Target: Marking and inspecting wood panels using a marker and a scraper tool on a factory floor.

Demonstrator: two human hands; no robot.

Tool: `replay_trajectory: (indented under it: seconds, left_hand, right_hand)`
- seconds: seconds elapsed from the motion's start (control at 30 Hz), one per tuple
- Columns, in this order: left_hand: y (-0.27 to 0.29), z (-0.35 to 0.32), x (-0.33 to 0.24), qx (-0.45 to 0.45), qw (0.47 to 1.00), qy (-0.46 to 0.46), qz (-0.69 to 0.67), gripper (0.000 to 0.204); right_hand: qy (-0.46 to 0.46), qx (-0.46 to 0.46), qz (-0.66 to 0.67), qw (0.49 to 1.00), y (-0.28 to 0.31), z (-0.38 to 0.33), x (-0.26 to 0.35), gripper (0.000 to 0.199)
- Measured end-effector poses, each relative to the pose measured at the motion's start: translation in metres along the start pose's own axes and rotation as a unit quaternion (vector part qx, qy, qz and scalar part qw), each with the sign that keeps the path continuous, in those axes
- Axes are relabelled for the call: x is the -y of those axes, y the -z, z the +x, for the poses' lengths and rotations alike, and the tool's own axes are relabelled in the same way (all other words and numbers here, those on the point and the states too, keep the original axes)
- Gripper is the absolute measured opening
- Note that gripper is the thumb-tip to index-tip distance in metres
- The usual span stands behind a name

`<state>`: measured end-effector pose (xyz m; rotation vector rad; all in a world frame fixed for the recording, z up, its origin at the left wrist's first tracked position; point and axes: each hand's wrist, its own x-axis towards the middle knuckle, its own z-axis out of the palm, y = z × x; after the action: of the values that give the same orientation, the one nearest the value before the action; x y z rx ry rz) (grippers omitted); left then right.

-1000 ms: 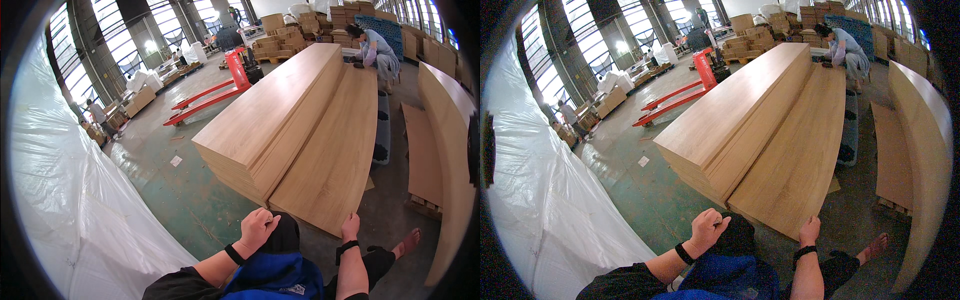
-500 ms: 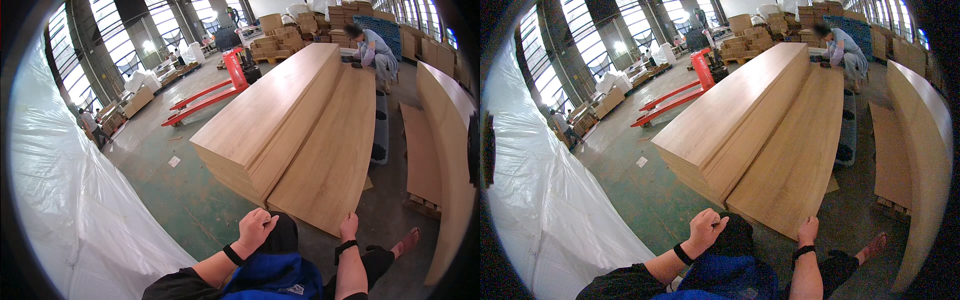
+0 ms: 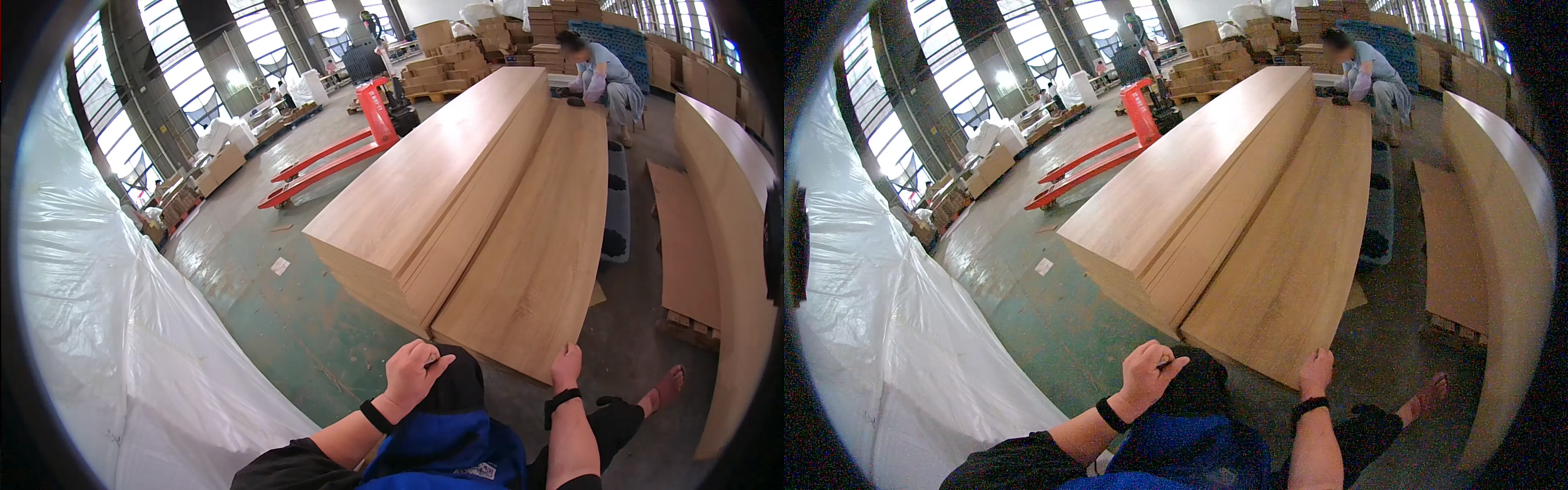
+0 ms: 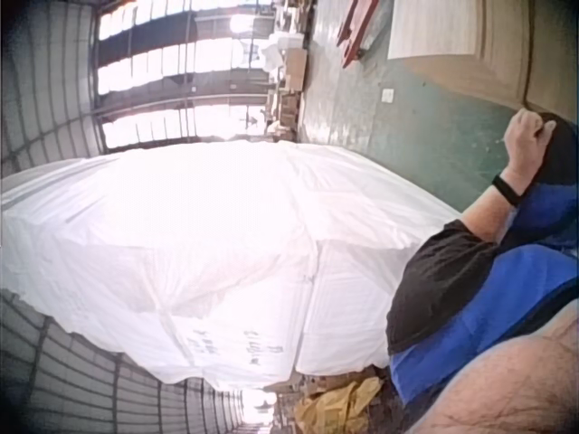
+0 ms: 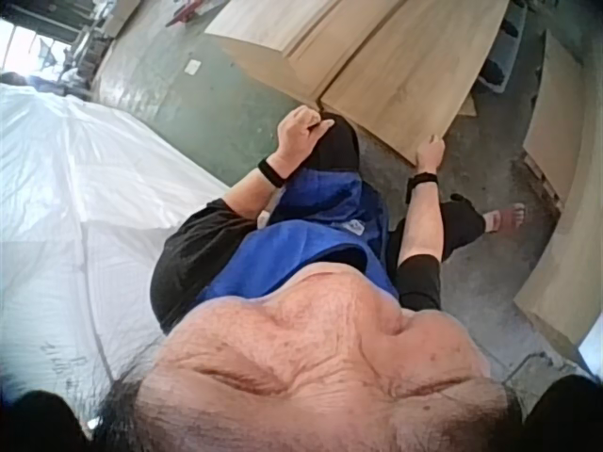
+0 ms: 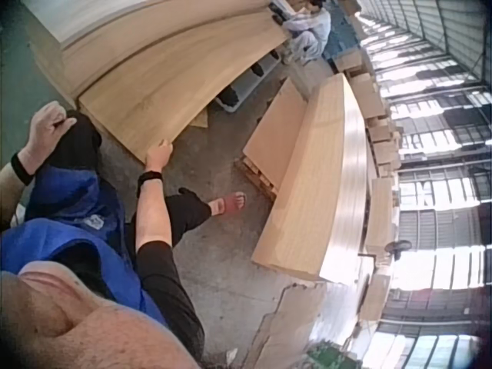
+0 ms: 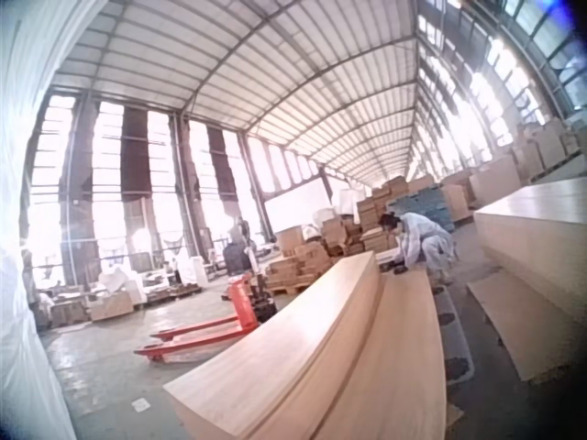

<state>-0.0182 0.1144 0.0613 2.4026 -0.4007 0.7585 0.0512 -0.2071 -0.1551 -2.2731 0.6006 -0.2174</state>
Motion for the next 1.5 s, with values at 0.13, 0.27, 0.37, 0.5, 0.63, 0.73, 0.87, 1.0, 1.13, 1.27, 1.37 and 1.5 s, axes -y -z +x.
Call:
replay_trajectory:
  seconds: [0.13, 0.27, 0.37, 0.5, 0.63, 0.73, 0.87, 1.0, 1.13, 1.27, 1.37, 1.5]
  left_hand:
    - [-0.001, 0.0, 0.0, -0.002, 1.0, 0.004, -0.009, 0.023]
    - [-0.003, 0.001, -0.001, -0.022, 1.0, -0.002, -0.01, 0.013]
    - [-0.002, 0.001, -0.002, -0.022, 1.0, 0.0, -0.01, 0.011]
    - [0.0, 0.0, -0.002, -0.013, 1.0, -0.008, -0.01, 0.012]
    - [-0.001, 0.001, -0.001, -0.008, 1.0, 0.003, 0.003, 0.016]
    - [-0.001, 0.0, -0.001, -0.007, 1.0, 0.0, 0.0, 0.02]
    - [-0.001, 0.0, 0.0, -0.002, 1.0, 0.005, 0.002, 0.021]
    - [-0.003, 0.0, 0.001, -0.011, 1.0, -0.006, 0.001, 0.02]
    - [-0.004, 0.0, 0.001, -0.001, 1.0, 0.008, 0.0, 0.02]
    - [-0.003, 0.001, 0.001, -0.003, 1.0, -0.005, -0.005, 0.02]
    - [-0.004, 0.001, -0.001, -0.004, 1.0, -0.001, -0.007, 0.02]
    - [-0.003, 0.002, -0.002, -0.008, 1.0, 0.0, -0.002, 0.02]
  right_hand:
    - [-0.008, 0.011, 0.015, 1.0, 0.001, -0.002, 0.002, 0.026]
    - [0.014, -0.025, 0.012, 1.0, 0.002, -0.006, 0.006, 0.024]
    - [0.015, -0.02, 0.009, 1.0, 0.005, -0.006, 0.008, 0.024]
    - [0.008, -0.016, 0.016, 1.0, 0.006, -0.006, 0.009, 0.025]
    - [0.012, -0.018, 0.013, 1.0, 0.001, -0.004, 0.003, 0.025]
    - [0.021, 0.011, -0.006, 1.0, -0.006, -0.001, -0.002, 0.026]
    - [0.06, -0.022, -0.005, 0.998, -0.012, -0.002, -0.002, 0.023]
    - [0.023, 0.014, 0.039, 0.999, -0.008, -0.004, 0.002, 0.027]
    - [0.037, -0.052, 0.008, 0.998, -0.009, -0.007, 0.006, 0.02]
    - [0.05, -0.06, 0.027, 0.997, -0.009, -0.008, 0.005, 0.019]
    - [0.047, -0.054, 0.036, 0.997, -0.008, -0.008, 0.004, 0.02]
    - [0.053, -0.057, 0.036, 0.996, -0.009, -0.009, 0.006, 0.021]
